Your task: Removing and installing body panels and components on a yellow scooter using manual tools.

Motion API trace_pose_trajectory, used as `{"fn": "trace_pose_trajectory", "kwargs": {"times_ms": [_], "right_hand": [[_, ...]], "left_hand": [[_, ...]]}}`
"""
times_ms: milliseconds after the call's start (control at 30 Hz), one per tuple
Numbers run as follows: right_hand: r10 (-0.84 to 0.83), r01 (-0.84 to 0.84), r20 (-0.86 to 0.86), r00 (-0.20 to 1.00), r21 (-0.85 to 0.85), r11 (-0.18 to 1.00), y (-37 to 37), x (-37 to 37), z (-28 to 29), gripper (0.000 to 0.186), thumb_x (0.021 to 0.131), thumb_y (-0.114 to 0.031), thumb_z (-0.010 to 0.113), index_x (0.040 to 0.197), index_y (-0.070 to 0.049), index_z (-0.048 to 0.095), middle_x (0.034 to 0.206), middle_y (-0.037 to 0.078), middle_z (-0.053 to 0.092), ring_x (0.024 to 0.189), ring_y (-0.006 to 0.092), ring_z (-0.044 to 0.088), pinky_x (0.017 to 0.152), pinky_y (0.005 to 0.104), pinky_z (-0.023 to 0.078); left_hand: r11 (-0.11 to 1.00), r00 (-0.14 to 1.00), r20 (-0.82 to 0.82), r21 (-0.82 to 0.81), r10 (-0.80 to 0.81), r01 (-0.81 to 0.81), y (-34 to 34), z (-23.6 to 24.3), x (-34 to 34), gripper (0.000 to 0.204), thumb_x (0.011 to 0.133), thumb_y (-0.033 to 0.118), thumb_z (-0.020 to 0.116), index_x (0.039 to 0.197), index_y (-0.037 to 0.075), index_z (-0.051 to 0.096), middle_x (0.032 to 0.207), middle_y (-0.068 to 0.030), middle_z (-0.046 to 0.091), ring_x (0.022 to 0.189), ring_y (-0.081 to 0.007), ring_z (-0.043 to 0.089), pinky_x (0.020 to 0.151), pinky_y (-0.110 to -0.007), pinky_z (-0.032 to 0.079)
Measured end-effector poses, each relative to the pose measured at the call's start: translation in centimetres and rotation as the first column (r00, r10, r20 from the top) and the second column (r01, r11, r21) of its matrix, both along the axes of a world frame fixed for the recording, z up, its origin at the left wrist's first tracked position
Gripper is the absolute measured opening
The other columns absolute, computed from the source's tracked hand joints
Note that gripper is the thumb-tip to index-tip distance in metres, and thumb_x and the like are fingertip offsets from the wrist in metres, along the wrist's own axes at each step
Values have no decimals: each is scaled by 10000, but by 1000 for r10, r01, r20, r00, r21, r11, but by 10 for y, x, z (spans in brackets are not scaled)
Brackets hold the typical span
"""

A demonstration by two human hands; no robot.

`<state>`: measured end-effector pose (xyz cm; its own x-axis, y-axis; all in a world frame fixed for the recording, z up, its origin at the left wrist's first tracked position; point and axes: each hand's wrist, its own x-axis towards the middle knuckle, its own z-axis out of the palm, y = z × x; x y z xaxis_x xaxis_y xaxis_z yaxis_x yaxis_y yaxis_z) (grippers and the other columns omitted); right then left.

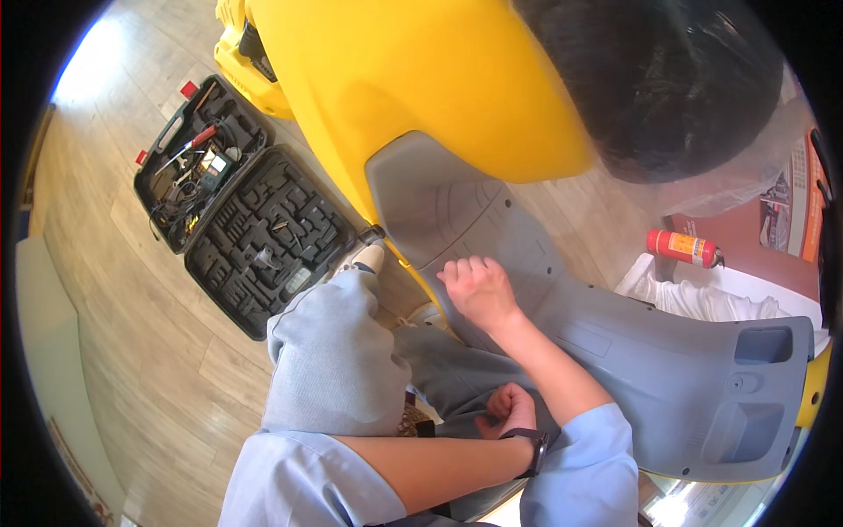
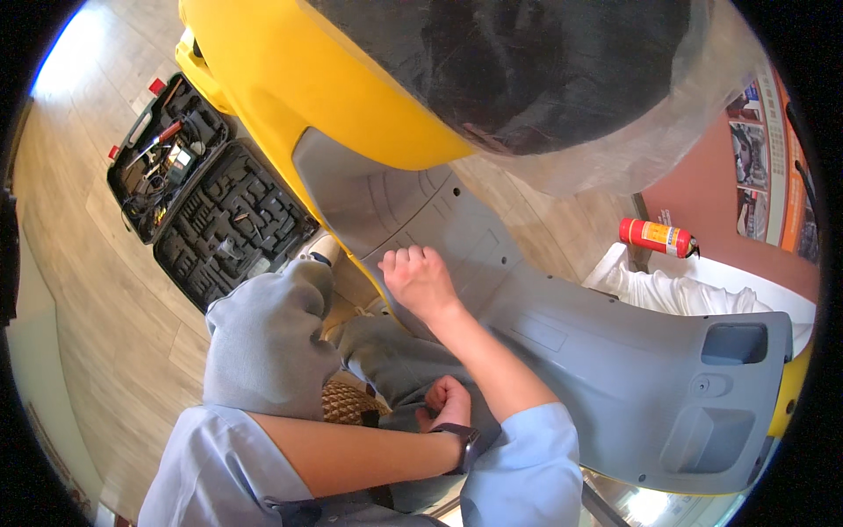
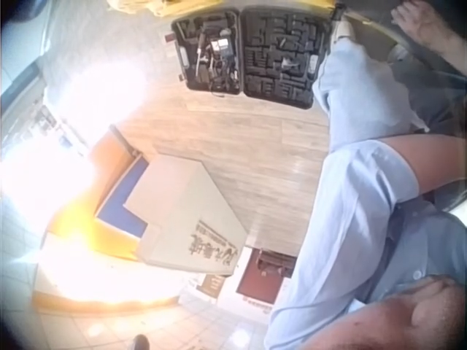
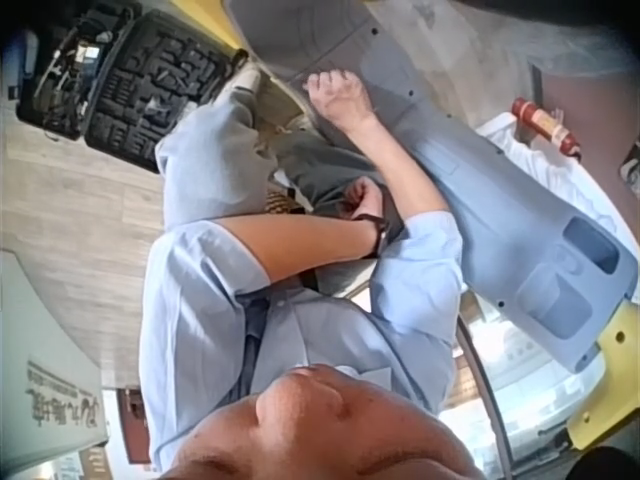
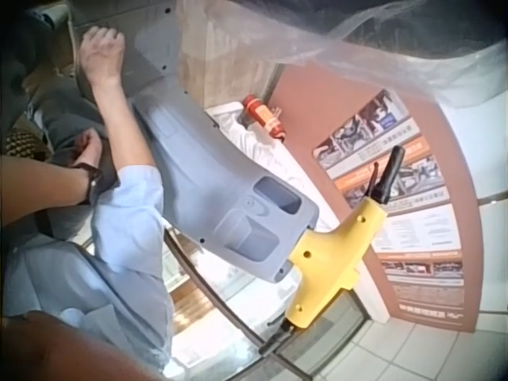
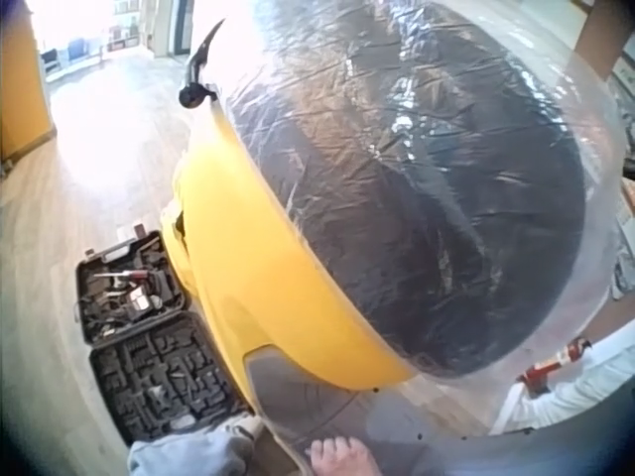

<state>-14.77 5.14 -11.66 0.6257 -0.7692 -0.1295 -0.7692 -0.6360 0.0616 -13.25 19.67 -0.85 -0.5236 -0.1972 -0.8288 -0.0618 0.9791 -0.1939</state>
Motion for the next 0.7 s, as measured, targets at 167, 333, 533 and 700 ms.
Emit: {"fn": "trace_pose_trajectory", "kwargs": {"times_ms": [167, 333, 533, 700], "right_hand": [[-28, 21, 163, 986, 45, 999, -11, 7, 20, 144, 791, -206, 672, 798, -98, 577, 763, 35, 568, 752, 177, 595, 642, 324, 466], [67, -72, 181, 981, 20, 997, -7, -2, 12, 97, 732, -129, 614, 807, -82, 575, 751, 42, 550, 746, 186, 589, 660, 317, 479], [77, -75, 11, 997, -77, 994, -2, 5, 8, 67, 729, -121, 588, 779, -95, 551, 716, 29, 523, 715, 172, 559, 652, 288, 455], [56, -61, -45, 997, -119, 991, 4, 2, -1, 59, 731, -121, 587, 770, -103, 547, 693, 22, 516, 687, 160, 549, 619, 287, 422]], "left_hand": [[999, 999, 25, -22, 25, -24, 1, 0, 1, 399, 813, 290, 647, 587, 184, 336, 543, 55, 236, 479, -108, 252, 518, -310, 214], [998, 1000, 3, -48, 31, -31, 3, 1, 1, 411, 821, 305, 651, 589, 183, 333, 548, 56, 233, 483, -110, 254, 521, -311, 213], [999, 999, 6, -32, 36, -36, 1, 2, 1, 421, 831, 313, 648, 593, 186, 325, 552, 56, 230, 484, -106, 260, 523, -314, 203], [999, 999, 20, -31, 32, -32, 2, 1, -2, 409, 829, 301, 641, 595, 187, 324, 551, 57, 230, 484, -108, 262, 523, -314, 200]]}}
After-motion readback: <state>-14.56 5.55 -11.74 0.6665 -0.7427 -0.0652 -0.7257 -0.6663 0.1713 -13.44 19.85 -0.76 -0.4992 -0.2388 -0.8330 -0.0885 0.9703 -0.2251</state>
